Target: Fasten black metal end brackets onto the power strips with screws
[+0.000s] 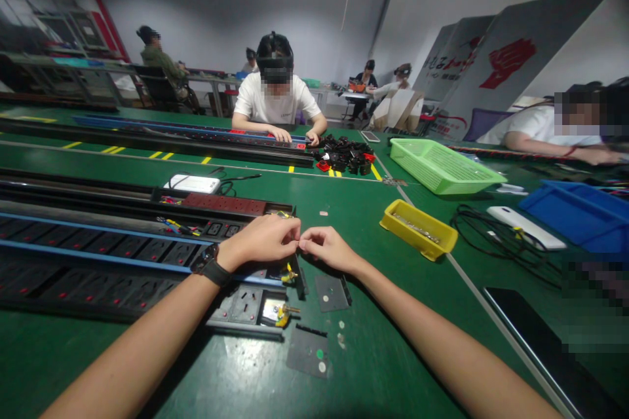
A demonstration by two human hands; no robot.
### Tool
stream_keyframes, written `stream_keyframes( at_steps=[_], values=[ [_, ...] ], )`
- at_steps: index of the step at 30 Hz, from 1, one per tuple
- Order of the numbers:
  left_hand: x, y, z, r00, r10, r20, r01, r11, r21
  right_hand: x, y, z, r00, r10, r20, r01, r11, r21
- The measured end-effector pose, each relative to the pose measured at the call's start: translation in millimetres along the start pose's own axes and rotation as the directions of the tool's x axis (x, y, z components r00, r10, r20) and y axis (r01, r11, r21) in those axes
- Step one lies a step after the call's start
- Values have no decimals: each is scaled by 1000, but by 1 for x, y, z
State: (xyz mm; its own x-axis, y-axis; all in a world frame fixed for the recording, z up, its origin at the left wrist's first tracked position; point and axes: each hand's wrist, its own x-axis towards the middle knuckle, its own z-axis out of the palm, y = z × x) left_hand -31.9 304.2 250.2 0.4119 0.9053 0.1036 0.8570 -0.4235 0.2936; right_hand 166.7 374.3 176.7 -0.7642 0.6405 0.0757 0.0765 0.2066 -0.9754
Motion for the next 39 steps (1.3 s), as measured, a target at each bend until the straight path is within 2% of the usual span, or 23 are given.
stream_keyframes(
  at_steps=[11,22,39],
  values=[
    [1,-2,3,999,-12,-32,12,1000,12,-1,3,3,997,-74,-18,71,990,-119],
    [2,0,0,1000,0,-21,0,1000,13,-1,2,0,999,-41,9,41,987,-154],
    [1,2,0,1000,-13,1,13,996,84,-1,0,2,998,-60,-24,55,986,-159]
  ],
)
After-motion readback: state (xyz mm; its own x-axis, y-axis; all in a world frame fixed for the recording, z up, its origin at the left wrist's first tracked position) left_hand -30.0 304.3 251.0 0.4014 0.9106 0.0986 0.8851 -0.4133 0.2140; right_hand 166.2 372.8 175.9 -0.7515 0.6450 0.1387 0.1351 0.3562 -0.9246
